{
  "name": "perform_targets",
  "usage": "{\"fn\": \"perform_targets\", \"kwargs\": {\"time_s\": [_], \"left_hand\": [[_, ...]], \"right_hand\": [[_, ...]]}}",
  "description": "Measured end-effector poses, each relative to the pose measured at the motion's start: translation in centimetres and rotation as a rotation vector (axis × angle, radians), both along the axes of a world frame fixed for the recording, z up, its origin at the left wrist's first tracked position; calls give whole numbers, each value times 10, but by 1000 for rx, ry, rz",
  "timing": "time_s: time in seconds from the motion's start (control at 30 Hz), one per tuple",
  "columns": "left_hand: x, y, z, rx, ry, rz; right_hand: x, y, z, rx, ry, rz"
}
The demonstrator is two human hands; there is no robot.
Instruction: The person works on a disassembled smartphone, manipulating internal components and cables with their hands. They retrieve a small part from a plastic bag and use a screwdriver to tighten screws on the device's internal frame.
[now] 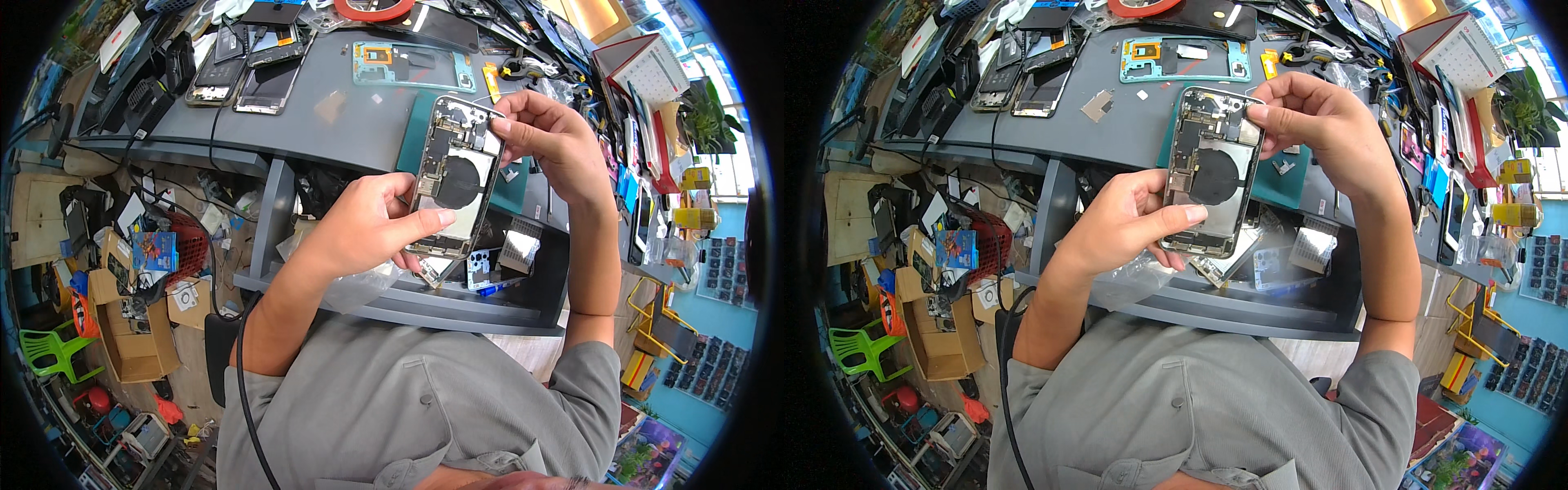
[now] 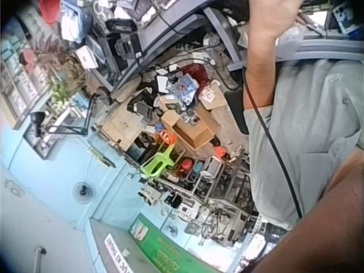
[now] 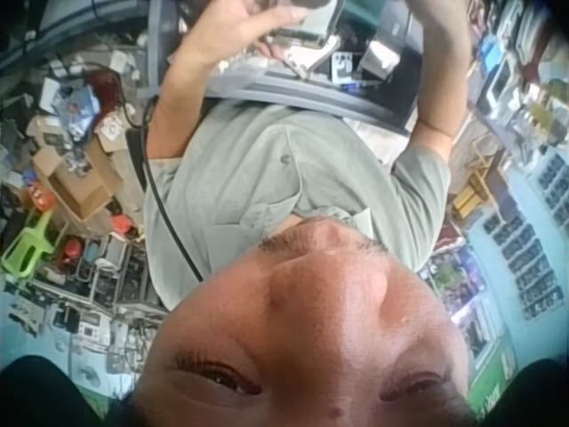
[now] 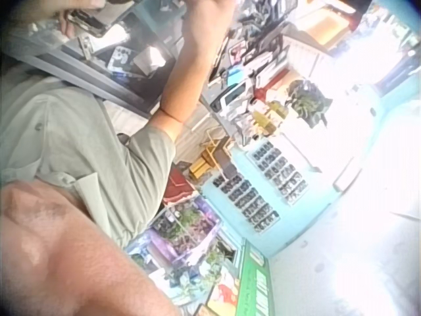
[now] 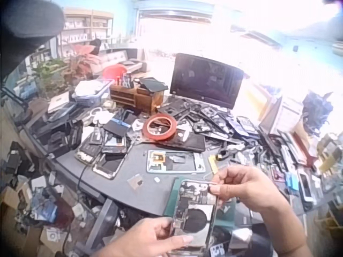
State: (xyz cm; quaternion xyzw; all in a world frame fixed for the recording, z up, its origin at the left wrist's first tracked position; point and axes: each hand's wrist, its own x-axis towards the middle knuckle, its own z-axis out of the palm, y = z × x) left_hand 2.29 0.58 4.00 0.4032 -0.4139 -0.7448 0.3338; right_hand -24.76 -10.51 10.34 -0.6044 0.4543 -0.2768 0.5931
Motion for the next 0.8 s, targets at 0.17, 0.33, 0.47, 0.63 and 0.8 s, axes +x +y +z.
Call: {"fn": "perform_targets", "kwargs": {"time_s": [0.17, 0.33, 0.47, 0.63, 0.8], "left_hand": [[-3, 2, -20, -214, 126, 170], [-1, 0, -12, -172, 279, 223], [-4, 0, -19, -198, 250, 268], [-6, 4, -17, -214, 189, 309], [-5, 6, -16, -251, 166, 315]], "right_hand": [[10, 13, 3, 43, -11, 8], [22, 31, -1, 62, -52, 19], [32, 41, -6, 24, -73, 30], [37, 50, -10, -64, -30, 9], [36, 55, -11, -84, -40, 3]]}}
